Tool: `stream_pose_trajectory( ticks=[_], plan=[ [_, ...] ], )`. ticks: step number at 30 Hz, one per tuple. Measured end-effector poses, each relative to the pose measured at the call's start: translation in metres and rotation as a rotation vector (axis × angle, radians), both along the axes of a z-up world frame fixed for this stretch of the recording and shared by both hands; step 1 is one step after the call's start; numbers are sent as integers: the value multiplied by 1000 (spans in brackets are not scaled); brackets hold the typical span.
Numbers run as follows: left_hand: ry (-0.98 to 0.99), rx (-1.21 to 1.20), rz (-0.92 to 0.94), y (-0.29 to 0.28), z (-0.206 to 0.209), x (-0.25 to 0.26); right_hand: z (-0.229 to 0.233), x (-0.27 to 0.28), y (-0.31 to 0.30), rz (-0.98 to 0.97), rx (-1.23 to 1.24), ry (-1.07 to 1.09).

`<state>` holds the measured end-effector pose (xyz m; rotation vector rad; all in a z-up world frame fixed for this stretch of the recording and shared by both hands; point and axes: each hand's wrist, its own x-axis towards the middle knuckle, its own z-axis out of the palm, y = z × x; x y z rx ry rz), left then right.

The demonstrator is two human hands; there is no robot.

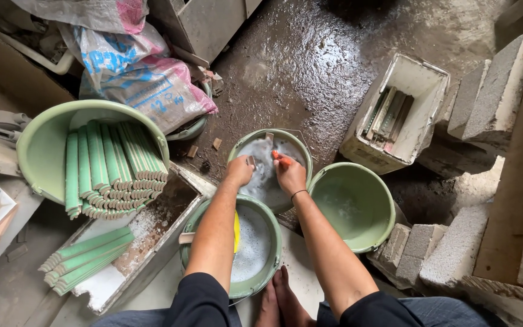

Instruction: The person sits on the floor and uses an orange-handled brush to scrub a wooden stick in a bucket of soapy water. They repeatedly dip, scrub, and rinse the stick, then place it aside and pick up another to repeat the process.

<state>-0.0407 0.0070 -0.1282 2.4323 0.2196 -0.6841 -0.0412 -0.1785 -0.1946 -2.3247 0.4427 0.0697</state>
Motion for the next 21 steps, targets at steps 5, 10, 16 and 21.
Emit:
stream_pose_trajectory(
  ticks=[5, 10, 16, 21],
  plan=[
    [9, -39, 13, -4, -14, 5, 99, -21, -1, -212, 490, -241],
    [-18, -11, -49, -1, -45, 11, 141, -18, 3, 14, 830, -329],
    [-104, -93, 4, 6, 12, 1, 116, -20, -7, -51, 78, -70],
    [-88, -109, 14, 7, 26, 0, 100, -21, -9, -142, 287, -10]
  ],
)
